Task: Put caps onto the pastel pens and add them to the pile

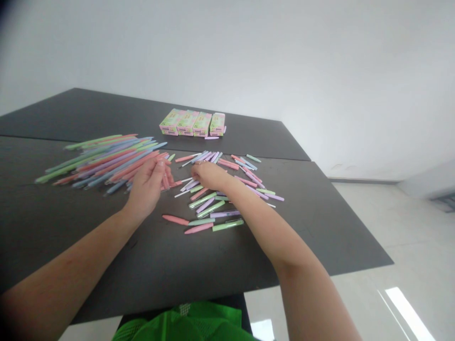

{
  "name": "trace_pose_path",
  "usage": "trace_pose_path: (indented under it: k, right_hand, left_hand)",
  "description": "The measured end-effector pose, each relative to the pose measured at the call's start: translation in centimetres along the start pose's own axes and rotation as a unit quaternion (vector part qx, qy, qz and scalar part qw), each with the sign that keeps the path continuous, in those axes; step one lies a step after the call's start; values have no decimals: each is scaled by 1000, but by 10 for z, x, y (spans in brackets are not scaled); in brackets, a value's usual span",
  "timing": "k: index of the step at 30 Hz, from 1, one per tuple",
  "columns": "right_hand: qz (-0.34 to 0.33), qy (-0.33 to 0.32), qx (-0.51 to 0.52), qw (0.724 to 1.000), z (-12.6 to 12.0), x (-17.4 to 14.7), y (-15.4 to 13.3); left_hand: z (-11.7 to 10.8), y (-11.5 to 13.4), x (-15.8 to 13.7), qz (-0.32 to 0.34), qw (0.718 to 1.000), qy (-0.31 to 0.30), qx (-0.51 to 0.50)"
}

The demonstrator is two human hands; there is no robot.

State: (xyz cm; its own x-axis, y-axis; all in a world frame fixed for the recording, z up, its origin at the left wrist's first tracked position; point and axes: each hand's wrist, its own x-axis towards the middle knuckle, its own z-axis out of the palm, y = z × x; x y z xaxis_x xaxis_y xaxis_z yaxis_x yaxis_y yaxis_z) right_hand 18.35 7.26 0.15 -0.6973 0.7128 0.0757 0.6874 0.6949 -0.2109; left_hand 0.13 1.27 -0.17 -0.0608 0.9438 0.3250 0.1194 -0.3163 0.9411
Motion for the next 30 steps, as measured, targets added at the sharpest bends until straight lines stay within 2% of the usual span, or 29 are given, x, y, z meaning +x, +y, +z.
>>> trace_pose_path:
  k: [9,15,20,23,28,30]
  right_hand:
    - [95,29,60,993,-19,-55,12]
    - [109,69,103,986,-18,-65,9]
    - [153,107,156,970,-20,-57,-2]
    - [140,83,169,972,-17,-43,-11]
    - [68,31,32,997,-5,-11,-31]
    - [70,17,-16,997,-1,-1,-39]
  left_hand:
    - [-1,-4,1,5,1000,0,7]
    - [-7,-10,6,27,998,13,63]
    - [-12,-12,13,23,998,47,37]
    - [-13,-10,14,28,997,63,34]
    - [-14,-10,14,28,994,101,-1]
    - [-15,-9,14,34,993,115,-8]
